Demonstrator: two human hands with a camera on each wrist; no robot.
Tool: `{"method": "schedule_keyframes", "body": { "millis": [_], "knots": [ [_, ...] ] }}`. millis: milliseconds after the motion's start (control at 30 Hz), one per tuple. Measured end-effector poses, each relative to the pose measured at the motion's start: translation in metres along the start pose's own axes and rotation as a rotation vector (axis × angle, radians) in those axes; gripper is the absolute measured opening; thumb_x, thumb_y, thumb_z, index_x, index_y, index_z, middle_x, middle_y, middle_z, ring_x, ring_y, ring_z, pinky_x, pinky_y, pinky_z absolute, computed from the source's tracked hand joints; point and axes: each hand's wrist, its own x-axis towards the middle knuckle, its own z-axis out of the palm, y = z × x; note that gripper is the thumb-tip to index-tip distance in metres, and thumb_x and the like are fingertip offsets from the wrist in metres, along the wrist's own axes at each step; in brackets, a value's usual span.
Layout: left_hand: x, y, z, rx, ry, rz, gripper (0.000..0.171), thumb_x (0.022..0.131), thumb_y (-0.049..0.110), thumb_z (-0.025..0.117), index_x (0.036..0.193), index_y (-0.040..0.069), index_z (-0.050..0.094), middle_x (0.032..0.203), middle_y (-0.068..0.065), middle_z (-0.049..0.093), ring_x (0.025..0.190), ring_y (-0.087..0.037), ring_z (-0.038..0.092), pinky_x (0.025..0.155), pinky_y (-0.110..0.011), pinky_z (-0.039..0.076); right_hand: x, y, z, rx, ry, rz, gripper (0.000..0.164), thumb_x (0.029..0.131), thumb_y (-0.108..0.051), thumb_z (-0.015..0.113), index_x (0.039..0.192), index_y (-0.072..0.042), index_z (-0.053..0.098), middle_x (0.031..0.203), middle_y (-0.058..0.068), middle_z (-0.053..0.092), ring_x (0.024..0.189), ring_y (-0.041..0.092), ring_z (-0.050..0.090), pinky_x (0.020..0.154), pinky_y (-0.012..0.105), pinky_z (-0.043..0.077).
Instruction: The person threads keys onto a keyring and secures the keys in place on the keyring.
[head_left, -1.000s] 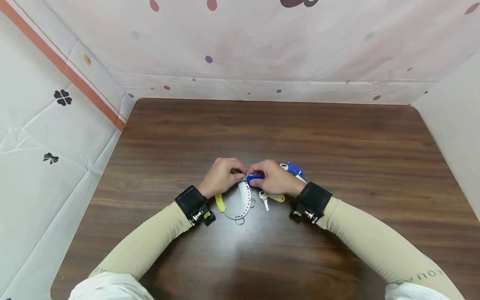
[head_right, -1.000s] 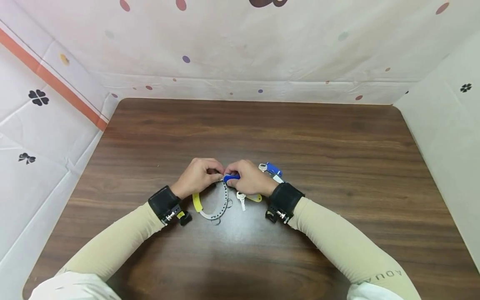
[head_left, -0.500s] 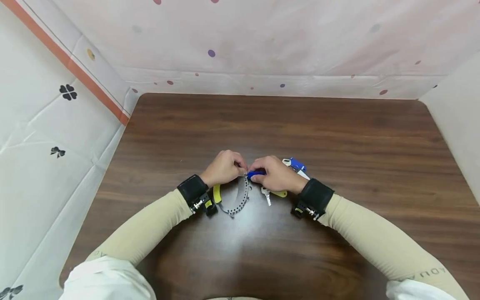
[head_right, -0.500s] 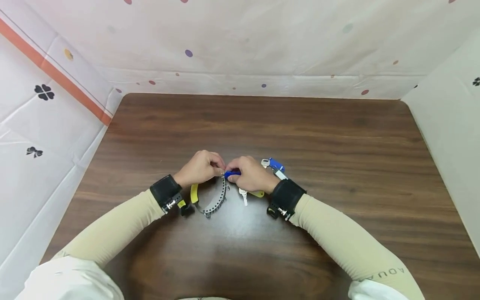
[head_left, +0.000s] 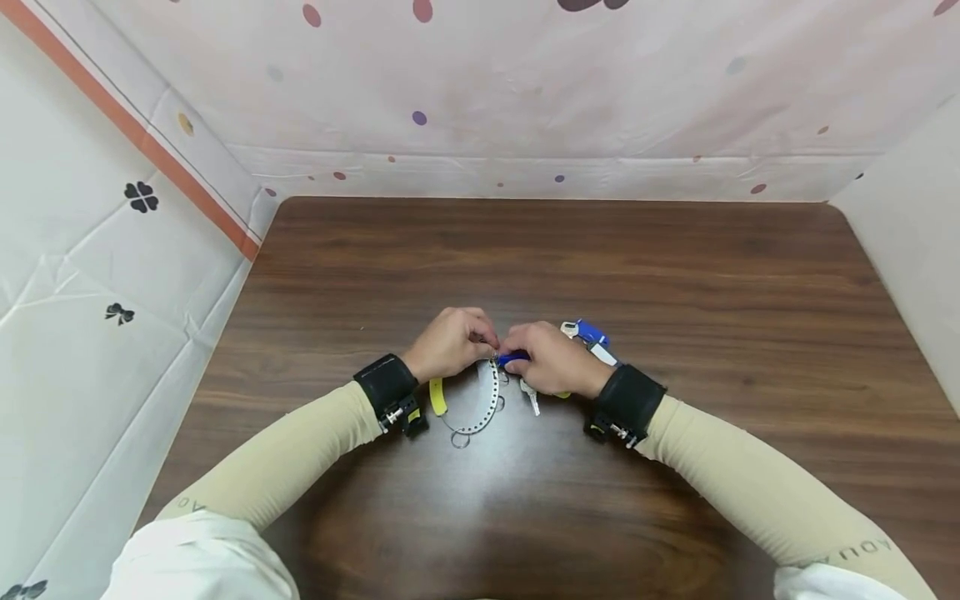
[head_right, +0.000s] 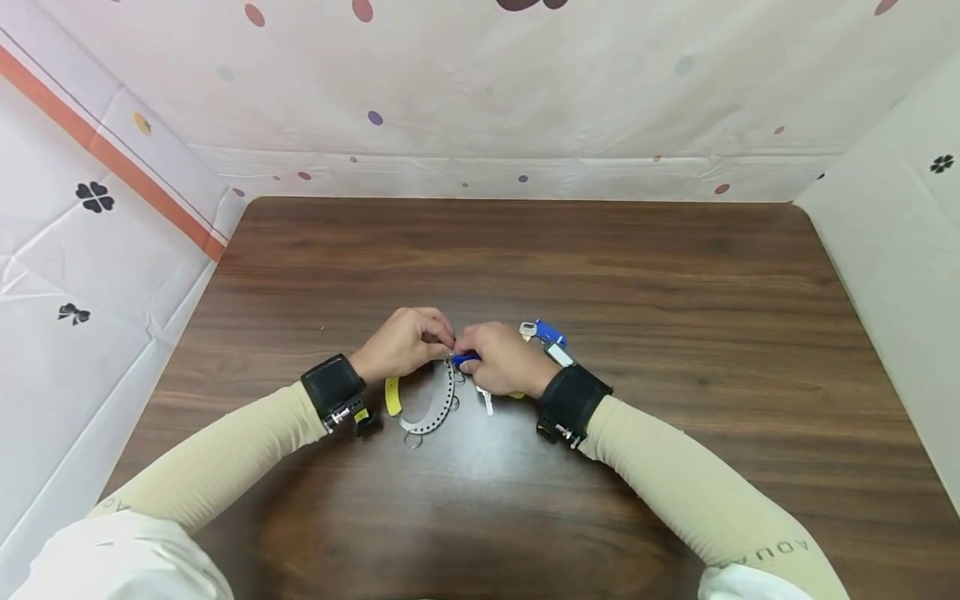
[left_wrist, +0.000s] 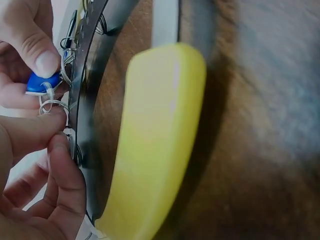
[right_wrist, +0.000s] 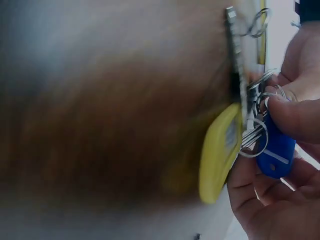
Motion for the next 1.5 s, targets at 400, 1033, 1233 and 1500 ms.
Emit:
{"method": "schedule_keyframes", "body": {
  "millis": [400,1033,1233,1500],
  "knots": [
    [0.002,0.014,-0.006,0.189,-0.096,0.062,0.015,0.090,0.007,0.073,0.103,0.009,0.082,0.106,-0.006,0.074,0.098,-0.020,0.071,0.089,-0.037,0.060,-0.003,0.000,-0.002,-0.018,0.018,0.042,0.013,0.095,-0.003,0.068,0.100,-0.008,0.079,0.088,0.000,0.065,0.080,0.013,0.056,0.075,0.027,0.049],
    [-0.001,0.004,-0.006,0.291,-0.139,0.259,0.014,0.094,0.020,0.076,0.106,0.016,0.082,0.103,0.002,0.073,0.085,-0.011,0.065,0.076,-0.027,0.055,-0.013,0.002,0.000,0.079,0.067,0.039,0.013,0.096,-0.004,0.069,0.101,-0.008,0.080,0.089,0.000,0.070,0.078,0.008,0.058,0.073,0.024,0.050],
    [-0.002,-0.001,-0.002,0.250,-0.110,0.310,0.009,0.095,0.018,0.075,0.099,0.016,0.083,0.098,0.003,0.073,0.083,-0.008,0.067,0.074,-0.025,0.056,-0.013,0.001,0.002,0.062,0.064,0.043,0.011,0.094,-0.005,0.072,0.100,-0.009,0.081,0.090,-0.001,0.071,0.079,0.006,0.061,0.073,0.023,0.053],
    [-0.001,0.000,0.002,0.208,-0.041,0.247,0.008,0.092,0.013,0.074,0.093,0.016,0.081,0.091,0.005,0.070,0.074,-0.007,0.060,0.065,-0.024,0.050,-0.013,-0.004,0.002,-0.098,0.052,-0.059,0.009,0.090,-0.005,0.074,0.087,-0.012,0.079,0.086,-0.003,0.069,0.079,0.008,0.059,0.073,0.025,0.050]
  ]
}}
